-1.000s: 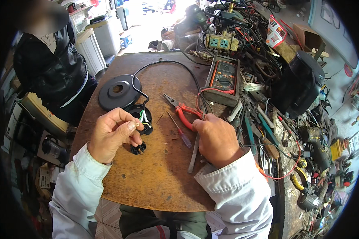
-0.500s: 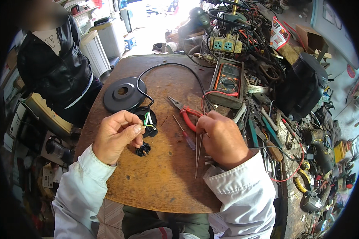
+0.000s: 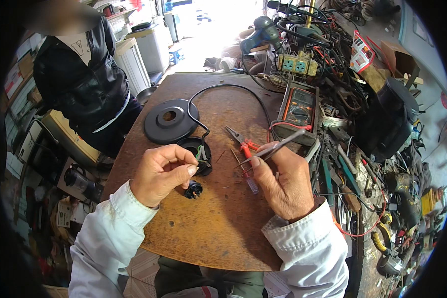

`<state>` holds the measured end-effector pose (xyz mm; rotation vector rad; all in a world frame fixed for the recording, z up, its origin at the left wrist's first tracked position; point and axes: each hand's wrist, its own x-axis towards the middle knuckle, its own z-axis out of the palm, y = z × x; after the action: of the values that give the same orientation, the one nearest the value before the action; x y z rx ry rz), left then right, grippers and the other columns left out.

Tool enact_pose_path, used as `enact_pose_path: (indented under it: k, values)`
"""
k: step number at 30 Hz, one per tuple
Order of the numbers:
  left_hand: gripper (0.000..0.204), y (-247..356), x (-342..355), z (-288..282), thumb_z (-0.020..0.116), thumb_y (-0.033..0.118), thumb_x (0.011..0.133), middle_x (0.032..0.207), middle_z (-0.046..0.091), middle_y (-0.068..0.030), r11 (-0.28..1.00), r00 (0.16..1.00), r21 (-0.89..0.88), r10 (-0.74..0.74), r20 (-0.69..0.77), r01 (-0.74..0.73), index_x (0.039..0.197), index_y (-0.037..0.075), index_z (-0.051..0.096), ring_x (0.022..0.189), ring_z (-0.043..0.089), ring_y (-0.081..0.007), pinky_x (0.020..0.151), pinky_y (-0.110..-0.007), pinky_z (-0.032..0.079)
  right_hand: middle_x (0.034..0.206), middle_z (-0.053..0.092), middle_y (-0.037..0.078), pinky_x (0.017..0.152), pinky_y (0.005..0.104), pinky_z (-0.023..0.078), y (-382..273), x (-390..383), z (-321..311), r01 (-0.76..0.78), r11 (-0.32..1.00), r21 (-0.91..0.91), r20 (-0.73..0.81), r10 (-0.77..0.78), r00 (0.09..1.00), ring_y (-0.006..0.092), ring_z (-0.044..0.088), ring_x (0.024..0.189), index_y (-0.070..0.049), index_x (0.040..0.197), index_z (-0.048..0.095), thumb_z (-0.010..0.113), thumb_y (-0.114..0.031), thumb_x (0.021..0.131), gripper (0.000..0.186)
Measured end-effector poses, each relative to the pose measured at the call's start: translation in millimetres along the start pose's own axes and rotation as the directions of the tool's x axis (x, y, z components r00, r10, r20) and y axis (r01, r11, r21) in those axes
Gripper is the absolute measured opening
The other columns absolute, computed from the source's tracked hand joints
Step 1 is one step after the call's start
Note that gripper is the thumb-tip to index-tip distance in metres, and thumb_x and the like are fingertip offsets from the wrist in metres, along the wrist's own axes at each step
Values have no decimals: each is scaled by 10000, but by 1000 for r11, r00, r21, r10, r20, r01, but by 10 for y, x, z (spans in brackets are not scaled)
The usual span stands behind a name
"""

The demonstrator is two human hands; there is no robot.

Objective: The person disassembles a small black circular electronic component on a cluttered workbench. Using a screwdriver and pliers, they remove screws, extract internal wires, and manipulate small parts. The person then uses a soldering iron to work on a wire and reassembles the component with a screwdriver.

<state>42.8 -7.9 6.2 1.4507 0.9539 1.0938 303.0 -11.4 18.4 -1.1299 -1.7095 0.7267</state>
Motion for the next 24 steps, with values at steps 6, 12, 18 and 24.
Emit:
enact_pose_path:
  k: [6,12,18,24]
  values:
    - [88,48,-12,23,684,16,893,826,655,15,999,999,34,-29,-20,29,979,6,670,706,600,-22,639,-180,495,744,612,14,637,263,438,-6,-27,30,-13,986,168,-29,18,999,87,535,687,25,894,655,614,-163,931,196]
    - [123,-13,-3,-17,687,16,875,847,630,38,994,999,102,47,24,-49,995,15,663,735,577,-10,669,-186,490,776,623,28,664,262,491,-87,-46,65,-39,883,468,40,23,999,96,583,697,16,892,609,597,-41,902,59]
    - [147,-9,-20,18,713,56,904,861,642,20,997,989,28,69,130,-73,1025,21,637,769,596,-33,700,-203,505,729,441,-63,610,215,387,-42,-77,137,-150,847,510,84,125,989,28,455,674,-86,793,426,656,71,846,284]
    - [161,-11,-35,31,729,44,902,879,663,-2,998,975,-7,56,214,-55,1018,14,623,812,633,-60,729,-225,528,860,624,4,626,182,391,-119,-126,304,-212,820,532,244,92,965,13,527,745,-34,1111,468,744,-12,867,369]
